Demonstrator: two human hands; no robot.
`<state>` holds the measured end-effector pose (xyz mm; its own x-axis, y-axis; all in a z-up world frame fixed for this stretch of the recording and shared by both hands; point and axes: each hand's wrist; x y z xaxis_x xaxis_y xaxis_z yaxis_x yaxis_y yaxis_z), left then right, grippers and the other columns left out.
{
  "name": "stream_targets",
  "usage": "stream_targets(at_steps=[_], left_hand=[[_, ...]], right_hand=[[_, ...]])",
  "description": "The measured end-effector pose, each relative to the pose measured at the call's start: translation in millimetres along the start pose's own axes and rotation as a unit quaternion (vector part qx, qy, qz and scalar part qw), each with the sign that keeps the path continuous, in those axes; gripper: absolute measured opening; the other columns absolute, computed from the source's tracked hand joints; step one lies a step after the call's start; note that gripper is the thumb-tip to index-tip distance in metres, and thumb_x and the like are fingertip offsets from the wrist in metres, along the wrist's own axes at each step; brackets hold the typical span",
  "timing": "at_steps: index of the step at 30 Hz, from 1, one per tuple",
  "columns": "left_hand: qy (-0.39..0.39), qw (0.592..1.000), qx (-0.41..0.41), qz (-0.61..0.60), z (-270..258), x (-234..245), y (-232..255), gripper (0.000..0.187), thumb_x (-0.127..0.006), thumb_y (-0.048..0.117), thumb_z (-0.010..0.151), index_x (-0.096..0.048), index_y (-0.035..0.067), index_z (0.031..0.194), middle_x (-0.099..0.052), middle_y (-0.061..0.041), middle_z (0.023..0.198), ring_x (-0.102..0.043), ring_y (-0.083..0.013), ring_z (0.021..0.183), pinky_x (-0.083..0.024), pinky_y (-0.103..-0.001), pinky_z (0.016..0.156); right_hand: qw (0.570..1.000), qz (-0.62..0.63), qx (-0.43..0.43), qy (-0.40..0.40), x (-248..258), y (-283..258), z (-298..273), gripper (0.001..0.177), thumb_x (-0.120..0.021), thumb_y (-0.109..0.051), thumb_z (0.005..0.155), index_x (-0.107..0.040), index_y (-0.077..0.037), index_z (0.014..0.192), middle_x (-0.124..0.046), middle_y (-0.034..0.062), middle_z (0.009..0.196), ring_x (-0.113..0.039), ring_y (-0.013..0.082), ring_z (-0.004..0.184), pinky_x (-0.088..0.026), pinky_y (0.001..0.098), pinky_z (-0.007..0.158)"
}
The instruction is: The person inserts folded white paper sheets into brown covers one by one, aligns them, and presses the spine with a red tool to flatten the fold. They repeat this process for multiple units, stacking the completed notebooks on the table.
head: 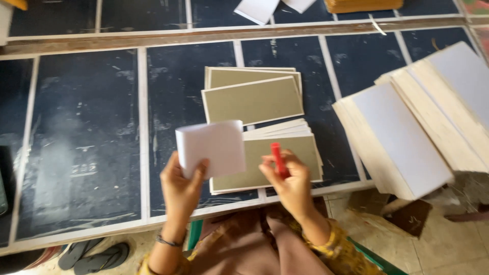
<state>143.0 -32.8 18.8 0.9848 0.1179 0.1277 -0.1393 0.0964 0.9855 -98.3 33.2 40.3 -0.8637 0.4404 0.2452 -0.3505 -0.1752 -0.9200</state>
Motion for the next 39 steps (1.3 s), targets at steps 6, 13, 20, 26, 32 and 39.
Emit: stream_targets(at_steps=[6, 13, 20, 26, 32, 39], left_hand=[[-0.073, 0.996, 0.043, -0.013, -62, -53, 44, 0.027, -0.073, 0.024, 0.093, -0.063, 0.004, 0.109, -0.071, -0.009, 0.086, -0.062, -0.0159, 0.070, -0.056, -0.028, 0.054], [-0.118, 0.991, -0.010, 0.055, -80, -68, 59, 0.023, -0.069, 0.026, 0.096, -0.055, 0.008, 0.094, -0.064, -0.005, 0.066, -0.050, -0.0146, 0.051, -0.039, -0.030, 0.043], [-0.241, 0.934, -0.260, 0.044, -69, -80, 80, 0.023, -0.071, 0.022, 0.097, -0.071, 0.005, 0.112, -0.069, -0.014, 0.122, -0.068, -0.0263, 0.103, -0.053, -0.038, 0.089], [-0.199, 0.977, -0.079, 0.021, -53, -89, 64, 0.012, -0.085, 0.011, 0.082, -0.075, 0.005, 0.087, -0.068, -0.013, 0.108, -0.067, -0.0374, 0.099, -0.057, -0.046, 0.086], [-0.203, 0.978, -0.042, 0.001, -19, -51, 39, 0.009, -0.079, 0.009, 0.084, -0.072, 0.003, 0.082, -0.071, -0.015, 0.108, -0.068, -0.0367, 0.100, -0.055, -0.044, 0.084], [-0.100, 0.993, -0.012, 0.067, -7, -4, -13, 0.012, -0.078, 0.011, 0.090, -0.073, 0.002, 0.085, -0.067, -0.012, 0.111, -0.064, -0.0334, 0.103, -0.053, -0.041, 0.085]], right_hand=[[0.997, -0.065, -0.037, 0.029, 7, 0, -20, 0.016, -0.080, -0.015, 0.092, -0.066, -0.010, 0.085, -0.052, -0.0029, 0.064, -0.042, 0.0083, 0.055, -0.046, 0.0246, 0.057], [0.994, 0.014, -0.070, 0.078, 17, 30, -32, 0.016, -0.081, -0.019, 0.091, -0.072, -0.007, 0.085, -0.047, -0.0052, 0.060, -0.037, 0.0064, 0.055, -0.041, 0.0222, 0.055], [0.953, 0.195, -0.219, 0.076, 27, 57, -29, 0.020, -0.070, 0.007, 0.081, -0.056, -0.003, 0.073, -0.039, 0.0005, 0.053, -0.038, 0.0081, 0.043, -0.031, 0.0266, 0.039], [0.958, 0.178, -0.207, 0.084, 38, 57, -27, 0.015, -0.071, 0.007, 0.083, -0.059, -0.001, 0.078, -0.042, 0.0015, 0.056, -0.040, 0.0071, 0.042, -0.033, 0.0243, 0.037], [0.961, 0.169, -0.207, 0.072, 60, 59, -23, 0.010, -0.071, 0.008, 0.084, -0.063, 0.001, 0.083, -0.044, 0.0025, 0.059, -0.042, 0.0060, 0.041, -0.036, 0.0219, 0.036], [0.970, 0.119, -0.201, 0.073, 122, 77, -5, 0.013, -0.077, 0.003, 0.088, -0.066, -0.001, 0.094, -0.049, 0.0021, 0.068, -0.048, 0.0066, 0.047, -0.039, 0.0195, 0.041]])
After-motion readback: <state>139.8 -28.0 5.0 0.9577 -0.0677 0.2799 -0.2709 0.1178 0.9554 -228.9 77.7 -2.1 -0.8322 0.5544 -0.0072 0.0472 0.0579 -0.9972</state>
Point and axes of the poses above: each hand's wrist, its own z-axis towards the middle knuckle, its own x-axis out of the back of the hand, y = z × x
